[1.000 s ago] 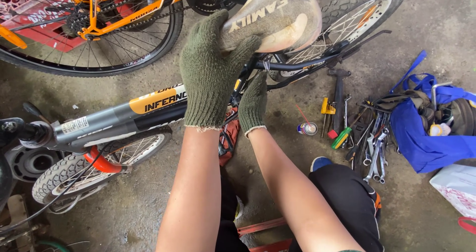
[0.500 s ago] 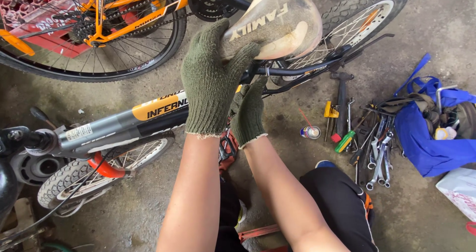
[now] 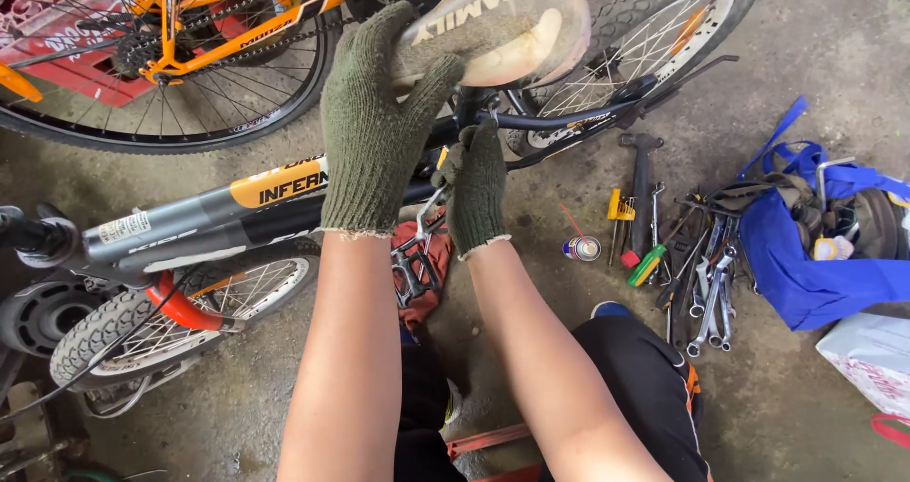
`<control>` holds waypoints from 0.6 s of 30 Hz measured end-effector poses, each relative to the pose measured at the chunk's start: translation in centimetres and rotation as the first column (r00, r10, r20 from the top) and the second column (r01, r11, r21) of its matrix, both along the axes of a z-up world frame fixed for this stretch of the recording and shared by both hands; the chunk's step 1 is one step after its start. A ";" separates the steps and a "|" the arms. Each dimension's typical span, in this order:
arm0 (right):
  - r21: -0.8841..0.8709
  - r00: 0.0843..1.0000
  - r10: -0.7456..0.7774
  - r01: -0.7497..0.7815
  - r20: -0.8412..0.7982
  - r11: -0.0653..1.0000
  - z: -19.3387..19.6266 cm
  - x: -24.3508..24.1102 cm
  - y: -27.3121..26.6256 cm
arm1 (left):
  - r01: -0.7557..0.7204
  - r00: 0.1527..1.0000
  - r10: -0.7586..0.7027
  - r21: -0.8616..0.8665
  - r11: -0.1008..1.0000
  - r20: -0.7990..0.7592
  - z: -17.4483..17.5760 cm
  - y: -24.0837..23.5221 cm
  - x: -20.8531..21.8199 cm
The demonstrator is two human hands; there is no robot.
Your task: The person uses a wrench to loosen and remove the bolt securing the bicycle seat. They then detach the seat from the seat post and place it on the ground next to the bike.
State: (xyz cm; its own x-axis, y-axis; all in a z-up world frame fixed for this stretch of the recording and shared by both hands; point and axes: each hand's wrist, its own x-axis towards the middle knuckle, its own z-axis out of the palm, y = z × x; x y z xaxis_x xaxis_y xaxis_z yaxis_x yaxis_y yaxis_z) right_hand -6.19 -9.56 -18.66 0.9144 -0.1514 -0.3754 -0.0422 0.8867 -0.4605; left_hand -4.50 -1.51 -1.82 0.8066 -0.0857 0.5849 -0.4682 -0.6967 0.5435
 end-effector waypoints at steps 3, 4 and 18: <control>-0.092 1.000 -0.002 0.002 -0.004 0.996 1.5 -0.2 -0.1 | -0.020 1.000 0.019 0.020 1.000 0.010 -0.7 0.4 0.9; -0.092 1.000 -0.005 0.005 -0.002 0.996 1.2 0.1 0.1 | -0.017 1.000 0.017 0.021 1.000 0.012 -0.5 0.4 0.9; -0.706 0.944 -0.304 0.302 0.128 0.640 -0.4 2.0 1.3 | -0.012 0.997 0.014 -0.025 1.000 0.077 -0.8 1.1 2.9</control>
